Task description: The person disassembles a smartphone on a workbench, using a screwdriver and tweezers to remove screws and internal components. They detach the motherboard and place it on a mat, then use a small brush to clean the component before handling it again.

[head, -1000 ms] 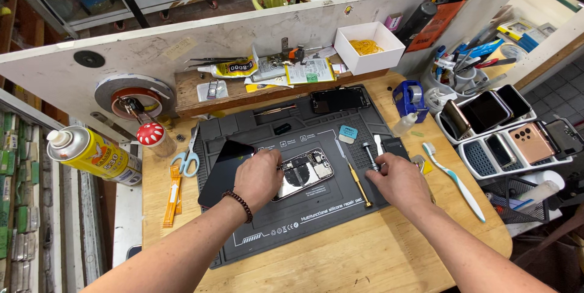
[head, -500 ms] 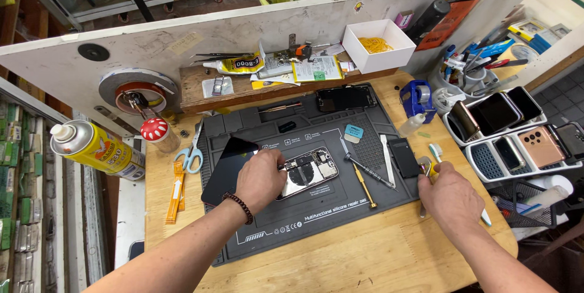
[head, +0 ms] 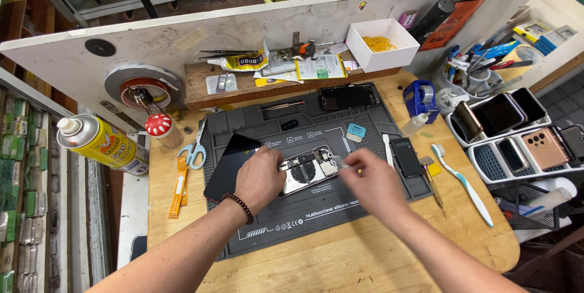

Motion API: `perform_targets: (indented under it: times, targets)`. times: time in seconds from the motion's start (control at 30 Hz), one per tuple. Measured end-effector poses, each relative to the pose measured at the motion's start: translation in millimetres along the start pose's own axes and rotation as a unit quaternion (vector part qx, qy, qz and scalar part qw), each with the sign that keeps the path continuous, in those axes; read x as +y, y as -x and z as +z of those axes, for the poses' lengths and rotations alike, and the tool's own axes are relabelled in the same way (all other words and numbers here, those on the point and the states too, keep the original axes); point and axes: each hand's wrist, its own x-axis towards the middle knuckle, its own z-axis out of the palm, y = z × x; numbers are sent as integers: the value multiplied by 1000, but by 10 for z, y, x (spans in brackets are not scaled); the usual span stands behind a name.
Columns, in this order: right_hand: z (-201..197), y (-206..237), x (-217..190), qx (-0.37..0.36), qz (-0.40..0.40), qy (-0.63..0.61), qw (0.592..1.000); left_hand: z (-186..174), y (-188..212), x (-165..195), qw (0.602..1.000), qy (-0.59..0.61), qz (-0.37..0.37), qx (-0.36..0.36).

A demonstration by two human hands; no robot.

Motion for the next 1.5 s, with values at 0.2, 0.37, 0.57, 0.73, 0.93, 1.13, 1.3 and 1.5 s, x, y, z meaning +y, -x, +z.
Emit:
perform_targets:
  times: [0.2, 0.37, 0.57, 0.73, 0.93, 1.13, 1.3, 1.5]
  targets:
    - [442, -13, -378, -92, 9, 1, 996, 83, -55, -33, 1000, 20, -1, 3]
    - [524, -40, -415, -91, -8, 5, 996, 157, -87, -75, 998, 40, 30, 32]
    - [525, -31, -413, -74, -25, 53, 996, 181, -123, -62, 998, 47, 22, 30]
    - [515, 0, -464, -94, -13, 90, 991, 184, -122, -47, 998, 51, 14, 20]
    - [541, -3, -492, -90, -34, 118, 988, 208, -93, -56, 998, 38, 33, 27]
    - [587, 12, -436, -76, -56, 90, 992, 206, -85, -49, 998, 38, 38, 27]
    - [632, 65, -355, -46, -92, 52, 993, 177, -44, -40, 995, 33, 81, 56]
    - [647, 90, -326, -47, -89, 22, 995, 164, 1, 20, 998, 33, 38, 45]
